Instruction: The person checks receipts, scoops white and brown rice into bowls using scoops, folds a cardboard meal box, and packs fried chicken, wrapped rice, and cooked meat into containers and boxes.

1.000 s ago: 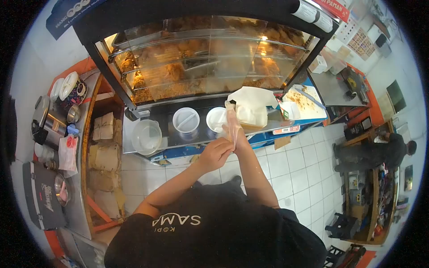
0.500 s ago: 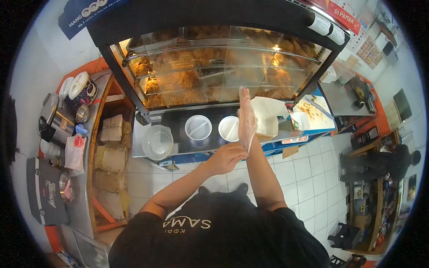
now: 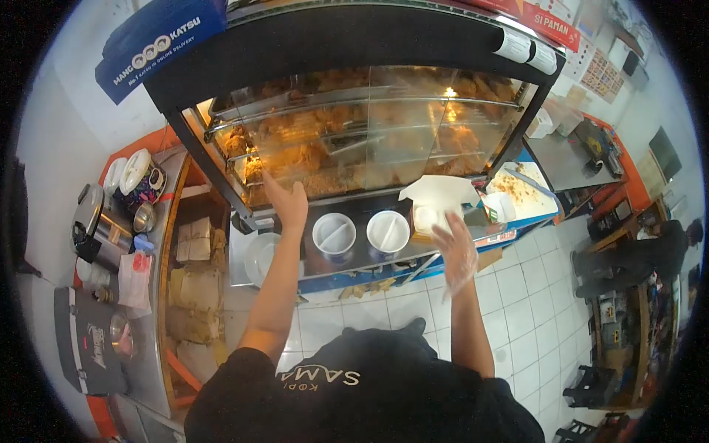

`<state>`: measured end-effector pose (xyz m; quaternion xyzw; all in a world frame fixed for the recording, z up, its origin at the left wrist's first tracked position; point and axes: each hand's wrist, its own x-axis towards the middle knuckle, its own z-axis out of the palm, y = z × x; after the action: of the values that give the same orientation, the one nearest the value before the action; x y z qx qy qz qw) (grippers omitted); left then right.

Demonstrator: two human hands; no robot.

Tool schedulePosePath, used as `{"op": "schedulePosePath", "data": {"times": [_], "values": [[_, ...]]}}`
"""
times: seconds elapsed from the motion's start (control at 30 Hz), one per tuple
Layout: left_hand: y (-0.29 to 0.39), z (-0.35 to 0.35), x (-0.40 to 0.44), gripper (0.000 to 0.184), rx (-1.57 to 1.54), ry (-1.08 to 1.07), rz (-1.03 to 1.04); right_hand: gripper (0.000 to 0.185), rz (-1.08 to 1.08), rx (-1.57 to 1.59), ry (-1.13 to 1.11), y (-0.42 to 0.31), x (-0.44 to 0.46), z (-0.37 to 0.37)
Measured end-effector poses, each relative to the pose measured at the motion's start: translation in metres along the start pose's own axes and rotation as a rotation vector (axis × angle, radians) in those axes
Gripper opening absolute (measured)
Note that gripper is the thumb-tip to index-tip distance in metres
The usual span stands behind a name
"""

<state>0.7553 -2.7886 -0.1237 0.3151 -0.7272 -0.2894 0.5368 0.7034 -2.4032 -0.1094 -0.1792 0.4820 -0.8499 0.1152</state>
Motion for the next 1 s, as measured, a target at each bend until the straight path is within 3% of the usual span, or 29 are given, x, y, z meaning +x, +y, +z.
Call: {"op": "schedulePosePath", "data": {"times": [0.1,0.3,0.47,0.57,0.8,1.0], "values": [[0.013,0.007,-0.006,0.079,-0.132,-0.066,-0.089,0.071,0.236,-0.133,0.362,0.003,-0.033,-0.03],[0.047,0.053,-0.035,0.071,-0.244,-0.202,0.022,0.063,0.291,-0.128,0.557,0.025,-0.075,-0.072],[0.082,0.086,-0.055,0.079,-0.304,-0.443,0.045,0.061,0.272,-0.085,0.561,0.024,-0.085,-0.067],[0.105,0.099,-0.065,0.085,-0.293,-0.469,0.142,0.06,0.254,-0.06,0.595,0.025,-0.094,-0.075],[0.128,0.112,-0.071,0.088,-0.431,-0.644,0.021,0.061,0.294,-0.054,0.696,0.031,-0.117,-0.099],[0.131,0.105,-0.052,0.069,-0.324,-0.603,-0.064,0.055,0.318,-0.049,0.676,0.033,-0.117,-0.095]]}}
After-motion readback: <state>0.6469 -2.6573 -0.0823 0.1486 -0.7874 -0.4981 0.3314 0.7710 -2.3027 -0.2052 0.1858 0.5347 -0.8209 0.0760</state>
